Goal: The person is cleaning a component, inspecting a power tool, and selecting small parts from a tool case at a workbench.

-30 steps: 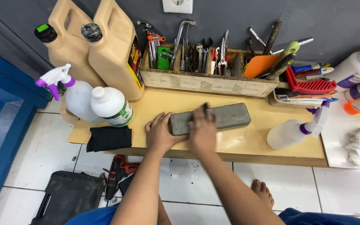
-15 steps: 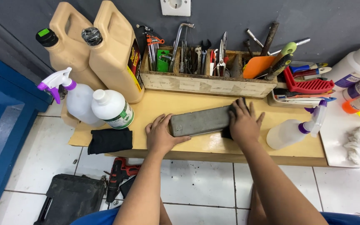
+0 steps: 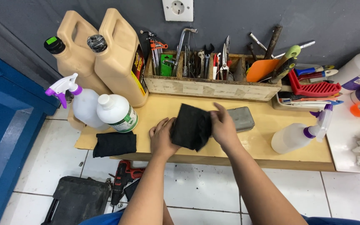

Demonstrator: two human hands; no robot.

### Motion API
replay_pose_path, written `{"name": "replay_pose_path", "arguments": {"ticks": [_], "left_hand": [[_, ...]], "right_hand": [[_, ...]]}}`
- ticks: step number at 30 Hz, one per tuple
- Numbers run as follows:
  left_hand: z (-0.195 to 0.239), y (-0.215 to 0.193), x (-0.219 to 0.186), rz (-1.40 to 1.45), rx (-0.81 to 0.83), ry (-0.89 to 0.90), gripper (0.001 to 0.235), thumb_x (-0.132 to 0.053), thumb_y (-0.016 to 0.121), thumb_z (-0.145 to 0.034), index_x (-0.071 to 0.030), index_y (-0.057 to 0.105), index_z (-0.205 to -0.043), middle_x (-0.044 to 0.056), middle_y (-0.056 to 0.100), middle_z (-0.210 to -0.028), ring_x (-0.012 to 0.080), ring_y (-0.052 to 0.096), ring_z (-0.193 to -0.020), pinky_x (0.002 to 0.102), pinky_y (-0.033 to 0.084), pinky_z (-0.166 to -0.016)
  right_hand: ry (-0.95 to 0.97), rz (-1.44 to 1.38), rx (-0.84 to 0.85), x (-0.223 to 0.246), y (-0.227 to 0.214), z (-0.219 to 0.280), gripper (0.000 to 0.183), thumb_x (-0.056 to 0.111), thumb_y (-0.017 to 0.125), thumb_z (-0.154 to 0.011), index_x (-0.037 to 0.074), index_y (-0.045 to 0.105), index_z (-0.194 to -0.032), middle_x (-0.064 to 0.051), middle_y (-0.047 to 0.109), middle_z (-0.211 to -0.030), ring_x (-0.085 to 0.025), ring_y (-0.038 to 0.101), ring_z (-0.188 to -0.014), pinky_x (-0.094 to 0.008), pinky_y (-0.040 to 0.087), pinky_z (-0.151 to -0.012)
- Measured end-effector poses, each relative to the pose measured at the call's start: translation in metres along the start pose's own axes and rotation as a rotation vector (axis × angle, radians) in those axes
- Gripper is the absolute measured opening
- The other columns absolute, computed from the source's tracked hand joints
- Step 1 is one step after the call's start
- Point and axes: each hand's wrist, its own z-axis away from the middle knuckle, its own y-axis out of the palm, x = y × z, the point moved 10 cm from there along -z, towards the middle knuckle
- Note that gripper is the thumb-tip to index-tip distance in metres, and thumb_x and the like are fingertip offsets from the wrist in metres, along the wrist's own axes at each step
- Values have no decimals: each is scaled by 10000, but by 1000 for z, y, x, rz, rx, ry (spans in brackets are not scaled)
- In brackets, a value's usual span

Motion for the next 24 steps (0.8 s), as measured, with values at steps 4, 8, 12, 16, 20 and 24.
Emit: {"name": "replay_pose_path", "arguments": {"ticks": [4,8,12,16,20,24], "left_hand": [[2,-5,-5,14,-9,-28,960,-472,841,-644,-302,430,-1494,-68,608,-1409,91,277,-1497,438,83,-1211],[12,-15,-18,18,-24,-1,779,-343,751,-777,-228,450,-1487,-10,616,-1408,136,314,-1489,450,125,-1203],[-4,1,2,-52,-33,-28,734,-283,681,-814,-219,439,-1504,-36,614,-1402,114,322,-1476,431,168,-1182],[8,-14,-14,-63,-13,-14,843,-473,715,-702,-285,446,-1479,-66,589,-1429,119,333,-1476,468,175,-1195],[17,-30,-25,94,-8,0,975,-561,817,-628,-183,495,-1467,52,601,-1446,200,326,-1504,470,162,-1199],[19,-31,-28,88,3,-8,965,-550,835,-649,-178,490,-1469,63,591,-1458,205,313,-1514,465,146,-1207]], "right_hand": [[-212,322,-205,8,-15,3,521,111,580,-944,66,516,-1459,-201,516,-1387,-433,453,-1360,-539,348,-1144],[-601,637,-3,37,61,33,444,286,563,-981,111,586,-1387,-184,526,-1432,-384,440,-1383,-525,336,-1146],[-606,999,162,9,107,38,551,503,247,-1061,278,368,-1549,-98,343,-1601,-290,243,-1510,-505,115,-1221],[-486,1083,246,-13,91,15,599,559,192,-1037,311,279,-1576,-58,286,-1640,-245,208,-1530,-492,108,-1235],[-419,1077,-130,-32,11,-23,486,543,374,-1021,380,517,-1456,11,496,-1528,-194,398,-1451,-469,256,-1194],[-86,920,-126,-79,-56,-55,483,611,276,-1033,506,404,-1487,68,321,-1624,-226,224,-1528,-578,154,-1219]]}}
